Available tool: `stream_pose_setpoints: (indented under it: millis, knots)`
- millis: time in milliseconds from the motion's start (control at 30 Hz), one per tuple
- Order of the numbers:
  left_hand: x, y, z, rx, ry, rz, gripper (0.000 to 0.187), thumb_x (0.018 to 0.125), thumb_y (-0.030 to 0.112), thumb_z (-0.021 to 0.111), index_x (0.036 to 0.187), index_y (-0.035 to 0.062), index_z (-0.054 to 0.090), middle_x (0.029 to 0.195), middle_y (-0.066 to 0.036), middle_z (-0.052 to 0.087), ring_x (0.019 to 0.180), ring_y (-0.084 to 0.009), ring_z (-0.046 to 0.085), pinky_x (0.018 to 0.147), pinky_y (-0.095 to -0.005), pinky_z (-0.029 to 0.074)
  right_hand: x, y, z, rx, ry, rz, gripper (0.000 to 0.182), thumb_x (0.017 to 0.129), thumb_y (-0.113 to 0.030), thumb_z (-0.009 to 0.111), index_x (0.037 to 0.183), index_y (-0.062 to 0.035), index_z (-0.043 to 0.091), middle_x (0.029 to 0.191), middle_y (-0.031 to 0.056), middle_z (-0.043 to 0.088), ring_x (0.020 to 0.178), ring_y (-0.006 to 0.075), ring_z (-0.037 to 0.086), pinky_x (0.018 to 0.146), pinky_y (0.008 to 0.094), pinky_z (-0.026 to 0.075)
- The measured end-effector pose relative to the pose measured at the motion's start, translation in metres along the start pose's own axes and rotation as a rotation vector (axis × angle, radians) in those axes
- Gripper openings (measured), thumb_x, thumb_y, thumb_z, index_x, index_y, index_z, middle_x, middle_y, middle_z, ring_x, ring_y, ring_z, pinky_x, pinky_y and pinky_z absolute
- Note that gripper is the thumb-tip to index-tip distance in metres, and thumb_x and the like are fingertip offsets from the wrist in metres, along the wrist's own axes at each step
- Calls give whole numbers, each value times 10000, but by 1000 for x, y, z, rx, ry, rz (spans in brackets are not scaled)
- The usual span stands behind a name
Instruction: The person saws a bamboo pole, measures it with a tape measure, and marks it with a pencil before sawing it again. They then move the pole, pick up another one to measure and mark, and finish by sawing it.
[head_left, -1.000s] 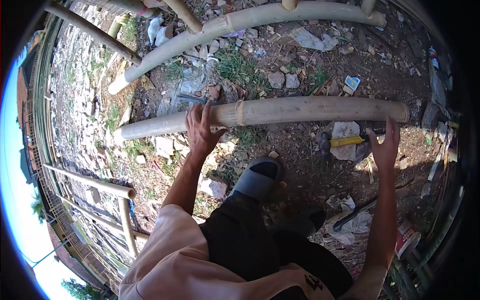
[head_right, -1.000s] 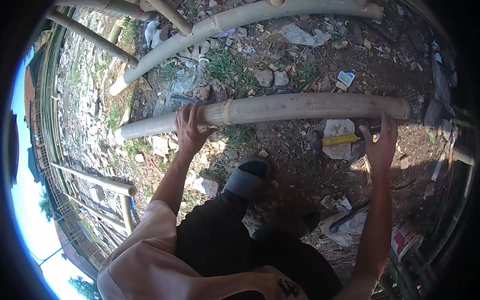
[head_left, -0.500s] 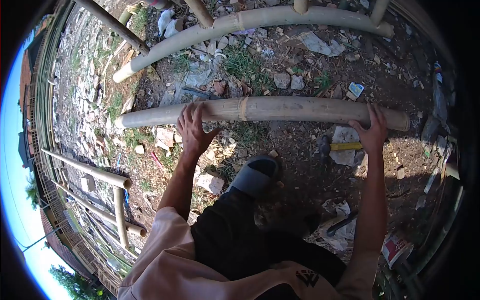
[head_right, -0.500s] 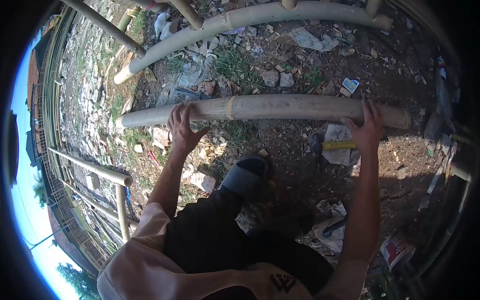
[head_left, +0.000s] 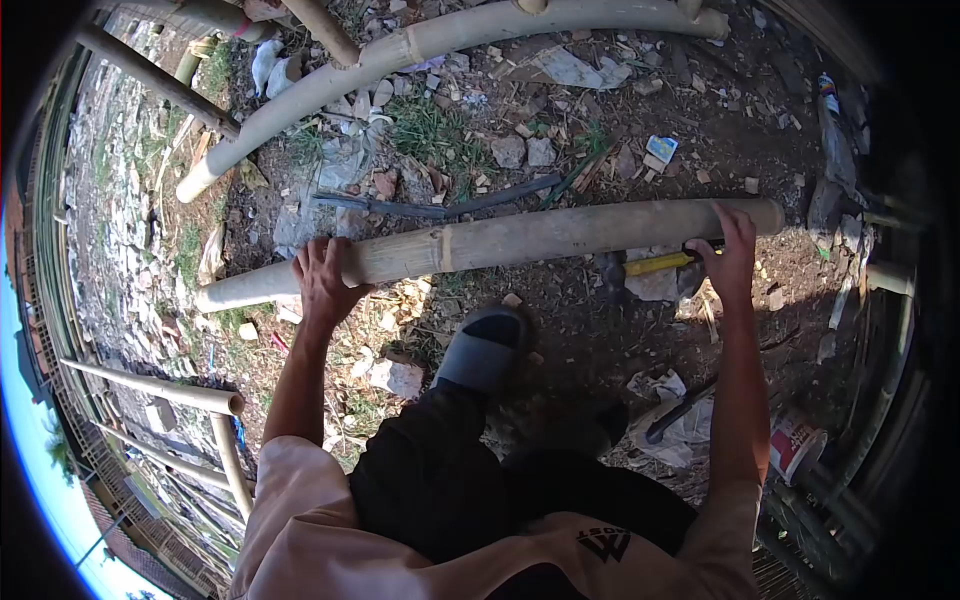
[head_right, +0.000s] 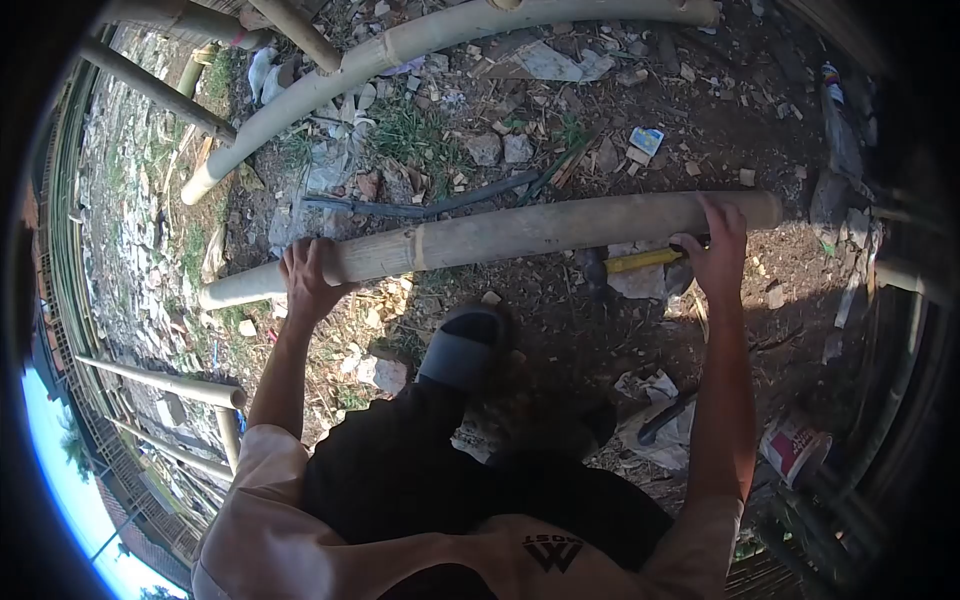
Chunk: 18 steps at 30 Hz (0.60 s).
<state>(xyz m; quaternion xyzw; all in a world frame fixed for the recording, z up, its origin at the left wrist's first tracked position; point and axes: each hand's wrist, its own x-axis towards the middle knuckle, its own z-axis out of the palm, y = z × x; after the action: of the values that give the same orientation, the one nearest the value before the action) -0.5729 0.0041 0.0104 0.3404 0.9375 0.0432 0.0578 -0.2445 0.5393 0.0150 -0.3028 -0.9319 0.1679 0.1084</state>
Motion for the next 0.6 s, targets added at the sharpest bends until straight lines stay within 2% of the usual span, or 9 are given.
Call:
stream_pose_setpoints:
  millis: [33, 100, 200, 267, 300, 400, 500, 533, 600]
  knots:
    - [5, -4, 6, -5, 3, -4, 883, 537, 313, 1025, 1283, 138, 587, 1277, -127, 587, 1206, -384, 555, 1029, -557, 394, 2, 0, -2, -84, -17, -58, 730, 661, -122, 943, 1336, -97, 665, 1273, 137, 590, 1217, 362, 565, 1041, 486, 479]
    - [13, -11, 11, -193, -127, -12, 868, 545, 314, 1025, 1265, 116, 582, 1235, -135, 630, 1174, -379, 612, 1043, -550, 389, 8, -2, -2, -122, 1, -90, 725, 682, -178, 935, 1350, -93, 668, 1277, 141, 603, 1212, 358, 586, 1036, 489, 481]
    - [19, -18, 3, -187, -143, 43, 865, 573, 321, 1014, 1282, 77, 583, 1207, -153, 651, 1143, -387, 640, 1014, -534, 454, 10, 1, 6, -226, -21, -31, 683, 745, -261, 912, 1356, -86, 663, 1316, 148, 605, 1229, 361, 591, 1027, 492, 490]
    - [24, -19, 3, -237, -98, 141, 825, 615, 316, 994, 1289, 51, 599, 1195, -174, 634, 1108, -413, 631, 982, -525, 508, 11, 3, 20, -228, 122, 224, 677, 793, -370, 884, 1367, -91, 659, 1347, 157, 604, 1250, 360, 586, 1018, 488, 503]
    - [24, -19, 3, -238, -93, 154, 802, 644, 297, 978, 1308, 49, 604, 1197, -182, 622, 1108, -417, 623, 994, -526, 503, 10, 11, 28, -311, 161, 251, 697, 816, -439, 865, 1383, -94, 652, 1362, 167, 605, 1240, 364, 603, 1002, 480, 526]
    - [22, -25, 8, -240, -60, 222, 868, 643, 326, 975, 1375, 78, 581, 1220, -165, 617, 1140, -375, 605, 996, -517, 477, 15, 1, 24, -251, 140, 325, 662, 830, -431, 859, 1353, -66, 678, 1341, 187, 627, 1196, 381, 649, 983, 471, 551]
    - [26, -28, 8, -189, -117, 213, 804, 676, 191, 900, 1395, 57, 564, 1238, -194, 619, 1140, -425, 607, 1011, -519, 478, 23, 7, 23, -225, 140, 304, 625, 837, -421, 857, 1300, -30, 705, 1306, 194, 653, 1178, 375, 662, 985, 463, 551]
    - [25, -28, 6, -194, -178, 199, 793, 690, 189, 891, 1398, 53, 562, 1249, -196, 620, 1147, -424, 606, 1010, -521, 477, 27, 8, 24, -217, 186, 300, 590, 841, -407, 857, 1245, 4, 727, 1274, 193, 679, 1155, 369, 674, 987, 453, 551]
    - [27, -29, 0, -198, -233, 199, 781, 703, 187, 883, 1401, 50, 561, 1259, -198, 622, 1154, -423, 605, 1008, -522, 476, 29, 9, 25, -201, 200, 301, 589, 840, -403, 859, 1239, 10, 731, 1273, 193, 684, 1158, 368, 674, 993, 450, 549]
